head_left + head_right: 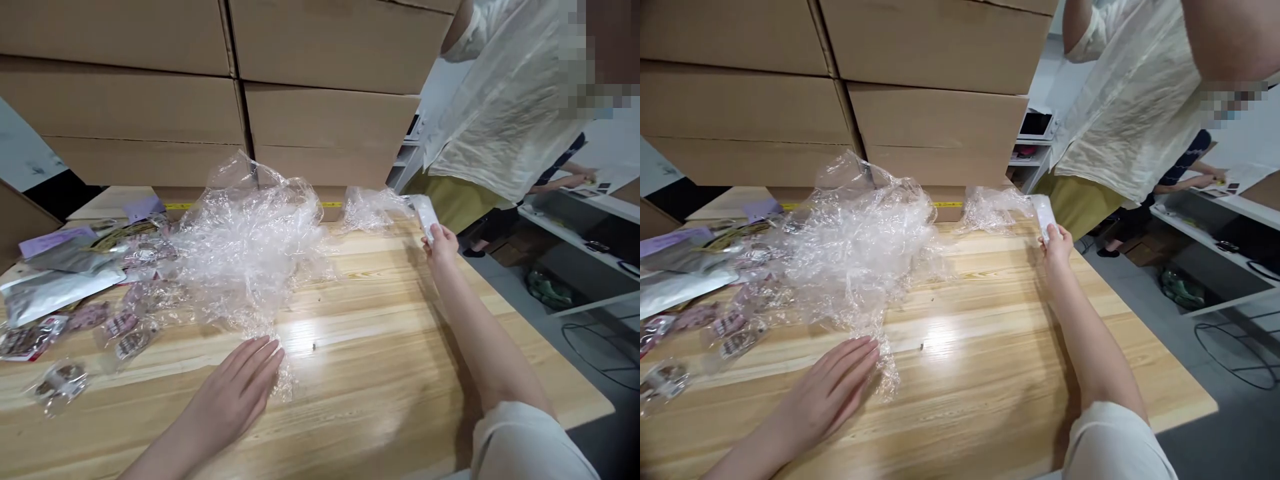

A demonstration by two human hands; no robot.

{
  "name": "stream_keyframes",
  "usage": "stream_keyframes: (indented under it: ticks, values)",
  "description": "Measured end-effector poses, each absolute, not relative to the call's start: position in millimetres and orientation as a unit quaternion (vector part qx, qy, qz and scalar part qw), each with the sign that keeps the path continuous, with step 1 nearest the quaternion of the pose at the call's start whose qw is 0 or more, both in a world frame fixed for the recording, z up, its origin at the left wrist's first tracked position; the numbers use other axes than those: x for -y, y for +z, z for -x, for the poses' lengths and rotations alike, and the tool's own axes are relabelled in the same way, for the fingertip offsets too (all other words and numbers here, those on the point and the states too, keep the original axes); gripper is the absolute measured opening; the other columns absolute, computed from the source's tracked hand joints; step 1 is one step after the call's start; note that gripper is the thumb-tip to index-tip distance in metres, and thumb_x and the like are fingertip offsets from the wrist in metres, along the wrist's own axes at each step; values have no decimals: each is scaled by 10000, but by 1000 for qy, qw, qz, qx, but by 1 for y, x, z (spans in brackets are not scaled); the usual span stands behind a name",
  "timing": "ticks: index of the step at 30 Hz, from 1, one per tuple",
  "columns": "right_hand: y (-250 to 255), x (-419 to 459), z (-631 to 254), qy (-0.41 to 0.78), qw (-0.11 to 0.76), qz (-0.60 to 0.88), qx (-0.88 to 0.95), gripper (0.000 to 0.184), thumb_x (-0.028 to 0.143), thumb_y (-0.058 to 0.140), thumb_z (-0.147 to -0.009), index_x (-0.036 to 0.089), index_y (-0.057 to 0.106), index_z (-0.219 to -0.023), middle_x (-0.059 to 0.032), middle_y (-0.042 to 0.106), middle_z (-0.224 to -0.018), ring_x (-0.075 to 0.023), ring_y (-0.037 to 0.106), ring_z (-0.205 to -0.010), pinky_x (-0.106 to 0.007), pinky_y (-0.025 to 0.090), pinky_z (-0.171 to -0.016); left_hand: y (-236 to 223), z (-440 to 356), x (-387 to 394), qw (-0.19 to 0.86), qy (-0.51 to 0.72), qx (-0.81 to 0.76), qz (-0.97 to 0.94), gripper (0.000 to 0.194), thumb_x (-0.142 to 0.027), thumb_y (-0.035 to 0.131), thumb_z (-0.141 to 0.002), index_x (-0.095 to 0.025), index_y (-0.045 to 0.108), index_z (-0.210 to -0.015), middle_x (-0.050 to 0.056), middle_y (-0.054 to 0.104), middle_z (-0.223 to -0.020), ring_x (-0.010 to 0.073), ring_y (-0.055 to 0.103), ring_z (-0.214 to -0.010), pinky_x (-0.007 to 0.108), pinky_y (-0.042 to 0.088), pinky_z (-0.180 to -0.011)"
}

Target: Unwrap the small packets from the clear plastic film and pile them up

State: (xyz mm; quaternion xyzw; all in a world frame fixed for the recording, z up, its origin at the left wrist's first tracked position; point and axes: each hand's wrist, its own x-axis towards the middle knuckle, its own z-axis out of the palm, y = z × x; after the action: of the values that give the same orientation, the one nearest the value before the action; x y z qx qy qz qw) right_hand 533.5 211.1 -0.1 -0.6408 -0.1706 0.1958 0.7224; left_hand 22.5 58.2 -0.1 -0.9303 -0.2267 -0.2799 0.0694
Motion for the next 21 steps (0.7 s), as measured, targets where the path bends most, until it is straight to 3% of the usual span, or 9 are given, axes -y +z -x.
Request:
stream_keyframes:
  ticks: [6,12,15,18,21]
  values:
    - [9,-283,-572,129,722,665,138,332,236,387,-975,132,434,-1286,-92,598,-1077,-23,517,-561,-119,315,-410,-6,-21,-67,38,-252,261,931,403,-102,485,-913,-161,568,-1303,102,692,-1203,236,617,-1160,382,553,-981]
    - [-29,-301,-543,285,621,689,242,371,201,709,-782,128,612,-1132,-54,669,-843,-77,551,-518,-170,439,-415,-12,-20,-72,9,-219,279,935,391,-174,514,-939,-162,553,-1329,101,668,-1246,224,584,-1209,352,511,-1038]
    - [-40,-274,-522,363,561,671,321,407,218,783,-712,150,683,-1101,-54,709,-870,-124,639,-652,-213,548,-562,-15,-17,-73,-13,-207,279,937,399,-179,545,-935,-146,542,-1332,106,654,-1264,226,558,-1241,348,478,-1069]
    - [-31,-229,-520,423,486,659,387,487,296,847,-651,171,729,-1107,-67,737,-992,-198,682,-843,-280,578,-732,-15,-17,-72,-38,-210,276,937,389,-163,546,-933,-147,544,-1321,109,648,-1262,223,547,-1247,343,473,-1068]
    - [-5,-183,-541,455,320,647,521,546,429,836,-665,252,726,-1170,-38,709,-1175,-274,640,-1065,-346,541,-886,-13,-20,-71,-51,-212,267,939,352,-154,541,-935,-149,562,-1287,106,657,-1236,217,560,-1222,344,479,-1058]
